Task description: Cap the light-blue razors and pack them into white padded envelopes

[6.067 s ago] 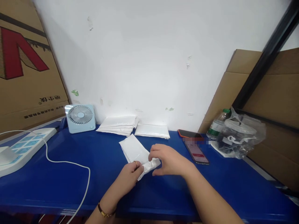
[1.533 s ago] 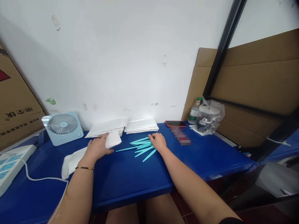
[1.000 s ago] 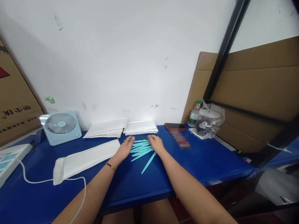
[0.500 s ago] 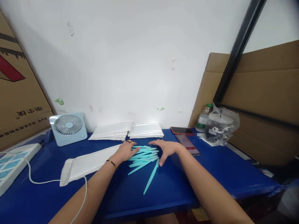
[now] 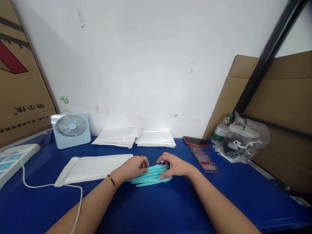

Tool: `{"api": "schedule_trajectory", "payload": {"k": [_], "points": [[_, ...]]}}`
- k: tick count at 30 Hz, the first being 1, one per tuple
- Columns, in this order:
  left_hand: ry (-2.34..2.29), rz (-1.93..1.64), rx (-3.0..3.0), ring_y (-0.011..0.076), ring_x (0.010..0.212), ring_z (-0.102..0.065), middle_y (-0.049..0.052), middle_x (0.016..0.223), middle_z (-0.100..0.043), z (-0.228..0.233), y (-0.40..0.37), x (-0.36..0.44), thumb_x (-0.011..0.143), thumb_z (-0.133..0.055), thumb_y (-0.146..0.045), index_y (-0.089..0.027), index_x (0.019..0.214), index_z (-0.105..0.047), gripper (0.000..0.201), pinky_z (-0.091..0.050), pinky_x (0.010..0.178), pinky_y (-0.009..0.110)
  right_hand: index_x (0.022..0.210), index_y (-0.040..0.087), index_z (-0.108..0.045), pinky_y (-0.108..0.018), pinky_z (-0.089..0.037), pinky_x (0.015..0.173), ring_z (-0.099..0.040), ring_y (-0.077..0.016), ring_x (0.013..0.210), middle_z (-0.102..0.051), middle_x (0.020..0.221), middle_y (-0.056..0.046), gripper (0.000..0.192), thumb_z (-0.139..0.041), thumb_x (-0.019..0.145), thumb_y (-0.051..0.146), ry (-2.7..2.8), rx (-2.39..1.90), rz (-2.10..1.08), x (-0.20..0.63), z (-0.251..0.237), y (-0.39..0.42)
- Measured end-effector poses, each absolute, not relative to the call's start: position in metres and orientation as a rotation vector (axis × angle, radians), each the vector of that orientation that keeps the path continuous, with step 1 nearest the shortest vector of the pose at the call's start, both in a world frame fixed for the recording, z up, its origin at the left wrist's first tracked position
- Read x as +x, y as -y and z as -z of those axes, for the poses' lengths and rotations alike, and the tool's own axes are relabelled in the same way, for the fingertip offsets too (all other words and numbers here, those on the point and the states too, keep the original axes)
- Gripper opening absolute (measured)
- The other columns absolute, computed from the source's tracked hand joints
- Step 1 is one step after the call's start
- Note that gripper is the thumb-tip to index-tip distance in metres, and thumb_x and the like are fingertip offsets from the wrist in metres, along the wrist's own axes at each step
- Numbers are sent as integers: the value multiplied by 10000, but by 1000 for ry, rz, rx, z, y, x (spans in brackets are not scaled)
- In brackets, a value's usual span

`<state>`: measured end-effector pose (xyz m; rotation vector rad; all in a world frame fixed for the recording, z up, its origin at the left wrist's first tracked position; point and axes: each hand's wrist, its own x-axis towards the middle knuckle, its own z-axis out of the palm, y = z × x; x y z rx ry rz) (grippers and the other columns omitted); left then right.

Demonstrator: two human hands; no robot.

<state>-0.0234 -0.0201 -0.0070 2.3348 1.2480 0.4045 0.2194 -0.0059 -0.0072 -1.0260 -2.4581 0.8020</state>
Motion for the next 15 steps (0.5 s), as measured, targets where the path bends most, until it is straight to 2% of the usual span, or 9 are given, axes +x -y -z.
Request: {"api": "schedule_trajectory", "payload": {"k": [3, 5, 11, 15], "points": [[-1250, -387, 2329, 134, 633, -527, -11, 715, -609, 10, 18, -24, 751, -502, -333, -216, 810, -609, 169, -355, 543, 218, 964, 216, -654, -240, -420, 621, -529, -143, 723, -563, 872, -34, 338, -647, 711, 439, 2380, -1062, -809, 222, 11, 1], [-1267, -393, 2350, 131, 639, -533, -11, 722, -621, 11, 16, -24, 773, -473, -322, -214, 786, -611, 175, -355, 554, 218, 893, 192, -667, -232, -416, 607, -535, -131, 689, -587, 820, -30, 252, -620, 746, 391, 2347, -1086, -813, 223, 13, -2], [-1378, -430, 2463, 130, 668, -548, -2, 764, -642, 11, 6, -29, 800, -439, -257, -203, 723, -606, 192, -348, 591, 233, 790, 168, -681, -219, -364, 532, -491, -107, 587, -601, 702, -13, 212, -613, 754, 366, 2276, -1165, -774, 229, 19, -13], [-1586, -383, 2427, 145, 681, -567, -5, 728, -646, 10, -3, -38, 776, -474, -243, -210, 718, -612, 153, -352, 609, 249, 824, 177, -696, -238, -389, 574, -515, -126, 621, -608, 725, -21, 228, -623, 741, 377, 2225, -1287, -677, 242, 22, -24]]}}
